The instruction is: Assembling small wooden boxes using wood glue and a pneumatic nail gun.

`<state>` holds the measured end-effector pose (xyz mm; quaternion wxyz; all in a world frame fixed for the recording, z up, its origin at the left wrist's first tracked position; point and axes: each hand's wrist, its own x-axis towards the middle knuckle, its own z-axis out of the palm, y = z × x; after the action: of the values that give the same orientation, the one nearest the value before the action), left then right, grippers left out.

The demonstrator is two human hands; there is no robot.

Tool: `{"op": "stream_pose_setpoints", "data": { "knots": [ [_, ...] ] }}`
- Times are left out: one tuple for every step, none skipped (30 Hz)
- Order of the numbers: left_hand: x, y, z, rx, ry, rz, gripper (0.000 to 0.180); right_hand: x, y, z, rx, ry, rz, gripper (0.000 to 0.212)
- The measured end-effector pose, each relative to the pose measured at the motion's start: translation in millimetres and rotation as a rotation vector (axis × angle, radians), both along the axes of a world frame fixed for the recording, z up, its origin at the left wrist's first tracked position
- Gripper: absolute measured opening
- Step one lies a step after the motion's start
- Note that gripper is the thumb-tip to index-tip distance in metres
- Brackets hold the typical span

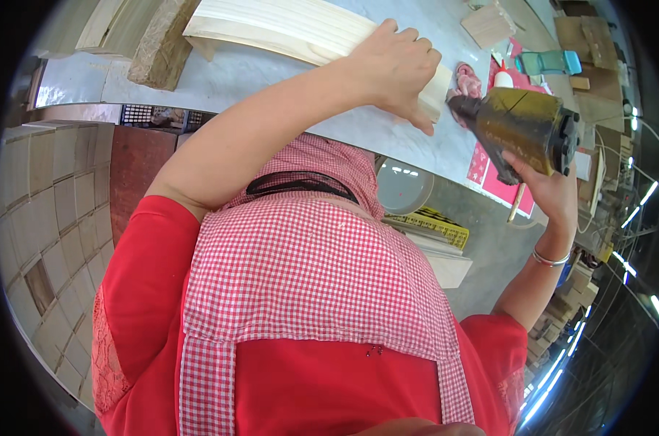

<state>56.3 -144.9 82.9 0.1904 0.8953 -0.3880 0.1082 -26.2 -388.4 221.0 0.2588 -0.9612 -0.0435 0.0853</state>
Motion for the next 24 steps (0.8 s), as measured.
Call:
{"op": "stream_pose_setpoints", "data": {
  "knots": [
    [0,1,1,0.004,0.049,-0.008,0.082,4,1,0,0.040,-0.015,-0.041,0.042],
    [1,1,2,0.009,0.100,-0.015,0.082,9,1,-1,0.081,-0.029,-0.082,0.041],
    [1,1,2,0.009,0.099,-0.012,0.082,13,1,-1,0.082,-0.029,-0.079,0.041],
    [1,1,3,0.017,0.105,-0.015,0.082,18,1,-1,0.039,-0.019,-0.066,0.039],
    [2,1,3,0.025,0.112,-0.019,0.082,23,2,0,-0.004,-0.008,-0.053,0.037],
    [2,1,3,0.033,0.119,-0.024,0.082,26,2,0,-0.047,0.003,-0.040,0.035],
    [2,1,2,0.033,0.121,-0.021,0.082,30,2,-2,-0.047,0.004,-0.037,0.035],
    [3,1,2,0.025,0.115,-0.022,0.082,33,1,-3,-0.039,-0.002,-0.033,0.035],
    [3,1,1,0.017,0.109,-0.024,0.082,36,0,-5,-0.030,-0.007,-0.030,0.035],
    [3,1,0,0.009,0.104,-0.027,0.082,37,0,-6,-0.022,-0.013,-0.027,0.035],
    [3,0,0,0.009,0.106,-0.026,0.082,38,1,-6,-0.022,-0.010,-0.026,0.035],
    [3,0,0,0.008,0.107,-0.027,0.082,39,3,-6,-0.013,-0.009,-0.034,0.034],
    [3,0,0,0.006,0.108,-0.028,0.082,39,4,-5,-0.005,-0.008,-0.041,0.034],
    [3,0,0,0.005,0.110,-0.029,0.082,40,5,-6,0.003,-0.006,-0.049,0.034],
    [3,0,-1,0.005,0.113,-0.029,0.082,42,4,-6,0.003,-0.003,-0.048,0.034],
    [4,0,-2,0.000,0.104,-0.028,0.082,43,1,-6,0.005,0.000,-0.025,0.033],
    [4,0,-2,-0.005,0.094,-0.029,0.082,45,-2,-7,0.006,0.001,-0.003,0.033],
    [4,0,-2,-0.010,0.085,-0.029,0.082,46,-3,-7,0.008,0.003,0.020,0.033],
    [4,0,-3,-0.009,0.088,-0.030,0.082,47,-3,-7,0.009,0.006,0.020,0.033],
    [4,-1,-3,-0.008,0.088,-0.028,0.082,48,-3,-7,0.002,0.000,0.025,0.033],
    [3,-1,-4,-0.006,0.088,-0.026,0.082,48,-3,-6,-0.004,-0.006,0.030,0.033],
    [3,-1,-3,-0.004,0.087,-0.025,0.082,49,-4,-5,-0.011,-0.014,0.035,0.032],
    [3,-1,-4,-0.003,0.089,-0.027,0.082,50,-4,-5,-0.009,-0.012,0.034,0.032],
    [3,-1,-4,-0.004,0.085,-0.024,0.082,52,-5,-5,-0.005,0.021,0.012,0.035]
  ]
}}
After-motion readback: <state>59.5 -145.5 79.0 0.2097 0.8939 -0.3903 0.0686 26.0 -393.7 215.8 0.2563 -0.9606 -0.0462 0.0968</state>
